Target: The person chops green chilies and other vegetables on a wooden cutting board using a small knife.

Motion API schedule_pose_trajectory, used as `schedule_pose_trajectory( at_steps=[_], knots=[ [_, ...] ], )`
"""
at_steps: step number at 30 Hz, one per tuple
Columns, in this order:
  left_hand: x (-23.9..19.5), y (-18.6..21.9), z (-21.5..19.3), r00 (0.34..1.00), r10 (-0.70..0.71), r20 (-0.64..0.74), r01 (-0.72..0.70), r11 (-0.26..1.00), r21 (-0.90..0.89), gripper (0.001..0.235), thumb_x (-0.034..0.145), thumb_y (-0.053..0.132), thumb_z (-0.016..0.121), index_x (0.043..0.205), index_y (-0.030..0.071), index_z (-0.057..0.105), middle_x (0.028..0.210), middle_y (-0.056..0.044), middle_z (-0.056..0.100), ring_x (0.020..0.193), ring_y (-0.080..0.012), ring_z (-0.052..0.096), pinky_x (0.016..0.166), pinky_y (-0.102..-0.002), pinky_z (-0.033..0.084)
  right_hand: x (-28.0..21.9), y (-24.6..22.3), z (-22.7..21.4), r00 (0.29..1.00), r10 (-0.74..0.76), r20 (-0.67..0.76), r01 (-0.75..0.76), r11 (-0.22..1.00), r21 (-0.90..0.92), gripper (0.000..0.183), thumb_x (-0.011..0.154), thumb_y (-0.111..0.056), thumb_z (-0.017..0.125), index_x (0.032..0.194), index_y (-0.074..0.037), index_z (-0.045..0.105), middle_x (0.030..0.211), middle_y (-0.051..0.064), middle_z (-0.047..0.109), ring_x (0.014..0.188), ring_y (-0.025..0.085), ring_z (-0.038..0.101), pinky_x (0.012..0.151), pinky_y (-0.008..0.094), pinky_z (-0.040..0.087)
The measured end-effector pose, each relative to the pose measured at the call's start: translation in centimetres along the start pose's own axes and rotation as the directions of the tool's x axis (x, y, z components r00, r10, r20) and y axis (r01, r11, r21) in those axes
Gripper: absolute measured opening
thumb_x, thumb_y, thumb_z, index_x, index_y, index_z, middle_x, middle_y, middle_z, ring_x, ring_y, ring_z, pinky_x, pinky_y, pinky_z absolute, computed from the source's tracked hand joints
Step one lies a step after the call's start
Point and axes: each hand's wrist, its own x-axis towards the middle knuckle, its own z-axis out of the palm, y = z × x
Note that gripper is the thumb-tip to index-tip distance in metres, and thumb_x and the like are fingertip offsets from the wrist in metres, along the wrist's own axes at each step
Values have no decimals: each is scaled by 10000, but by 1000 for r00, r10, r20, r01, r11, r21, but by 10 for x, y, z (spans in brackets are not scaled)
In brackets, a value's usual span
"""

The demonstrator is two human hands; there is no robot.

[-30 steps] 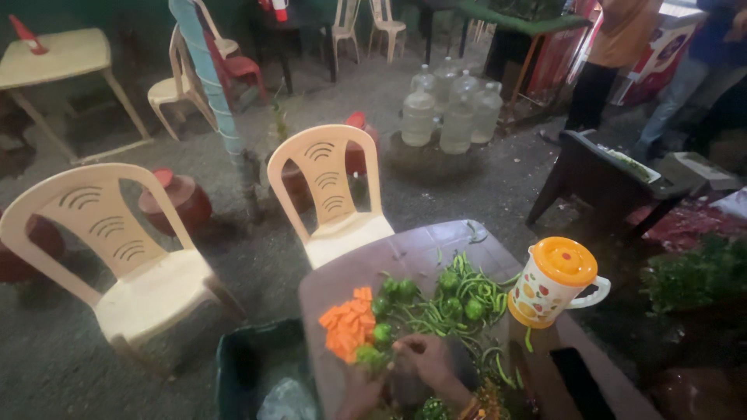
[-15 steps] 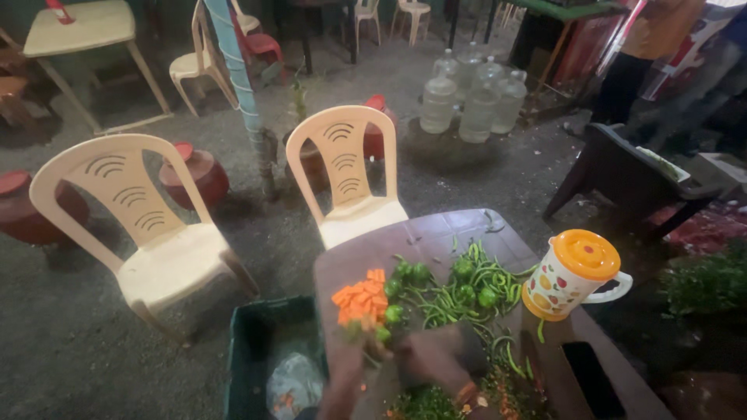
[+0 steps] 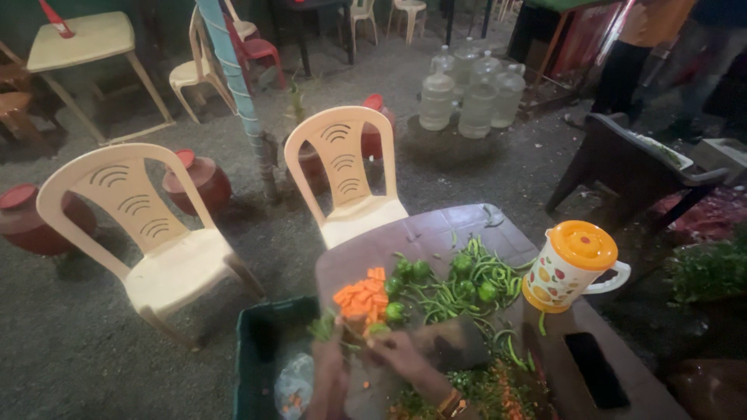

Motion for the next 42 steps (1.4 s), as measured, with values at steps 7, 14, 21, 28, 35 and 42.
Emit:
schedule_pose_trajectory(
  at_steps=[7,14,21,28,35,42],
  knots=[
    [-3,-8,6,995,-92,-31,94,995,41,235,952,142,654,1177,74,660,1022,-114,744,901,-260,716,766,-430,592,-2,9,-12,999,19,-30,-21,996,-87,267,980,-234,654,1027,-2,777,884,-31,761,779,50,667,725,226,559],
    [-11,-15,10,992,-124,26,125,991,-40,234,947,147,671,1170,82,639,1021,-92,740,898,-253,713,732,-406,601,-13,-15,-16,1000,14,26,-8,981,-193,280,991,-252,671,977,10,771,809,-13,727,722,55,628,667,247,529],
    [-52,9,41,989,-124,-76,137,969,208,250,961,154,639,1196,106,573,975,-110,709,792,-246,676,571,-408,520,-26,-16,-13,986,4,-164,-61,937,-345,247,940,-216,680,886,-2,791,711,47,713,638,94,608,597,297,488],
    [-60,-27,35,946,99,310,-219,897,383,252,1019,252,588,1102,24,654,936,-134,793,786,-205,760,602,-285,559,-38,-45,9,908,-183,-378,-158,685,-711,230,826,-275,783,839,-47,814,706,148,707,567,203,652,602,378,521],
    [-20,-45,1,946,-308,97,314,948,-45,194,975,162,582,1101,44,671,941,-93,767,870,-218,726,756,-317,585,-46,-38,17,879,-279,-388,92,896,-434,222,856,-220,731,825,-1,752,669,111,711,570,156,613,540,347,497],
    [45,-92,-59,940,-322,109,340,900,-271,85,1024,173,664,1004,102,623,786,-16,656,674,-132,626,679,-295,576,-31,66,-24,947,-273,-168,257,960,-112,328,1020,-251,511,816,-29,641,752,-23,572,682,117,513,591,312,421]
  ],
)
